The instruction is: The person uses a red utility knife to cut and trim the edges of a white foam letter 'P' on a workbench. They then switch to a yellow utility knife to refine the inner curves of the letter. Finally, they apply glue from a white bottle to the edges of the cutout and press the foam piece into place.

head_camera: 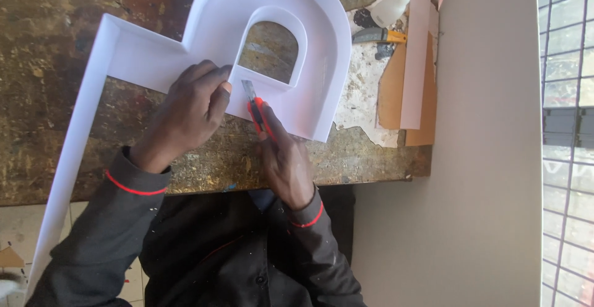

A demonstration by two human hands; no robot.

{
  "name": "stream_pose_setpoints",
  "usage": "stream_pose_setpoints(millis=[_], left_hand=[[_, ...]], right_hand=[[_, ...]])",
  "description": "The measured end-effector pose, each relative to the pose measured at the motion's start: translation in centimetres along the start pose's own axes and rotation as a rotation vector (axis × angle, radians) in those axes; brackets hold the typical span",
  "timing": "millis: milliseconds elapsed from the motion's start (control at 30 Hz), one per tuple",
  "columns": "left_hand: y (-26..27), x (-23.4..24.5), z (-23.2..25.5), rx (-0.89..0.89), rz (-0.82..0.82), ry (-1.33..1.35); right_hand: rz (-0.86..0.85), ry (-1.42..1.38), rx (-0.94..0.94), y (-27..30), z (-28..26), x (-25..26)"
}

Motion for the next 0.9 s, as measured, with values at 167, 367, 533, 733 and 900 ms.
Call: stream_pose_setpoints(millis=[167, 367, 533, 733, 900], left_hand=[[-0.7, -0.2, -0.9, -0.014, -0.049, 0.005], [-0.6, -0.6, -0.8, -0.03, -0.068, -0.058], [-0.8, 0.2, 0.1, -0.047, -0.083, -0.035], [-0.9, 0.4, -0.5, -0.016, -0.136, -0.009], [-0.5, 0.4, -1.0, -0.038, -0.097, 0.065]], right_hand=[[0.011, -0.11, -0.084, -1.1, -1.6, -0.9], [-0.019, -0.114, -0.121, -0.4, 2.4, -3.0], [-0.004, -0.159, -0.154, -0.6, 2.6, -3.7], [-0.046, -0.347, -0.163, -0.9, 4.7, -4.6], [-0.07, -0.854, -0.312, -0.6, 4.5, -5.1]])
Point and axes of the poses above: each hand's wrist, its own y-axis away from the middle knuckle, its own x-axis out of the back of the hand, z = x × y, the point moved 8 cm from there along -y, towards the middle knuckle, and after that the axes turned 5 degrees about -y, right-handed, at the moved point
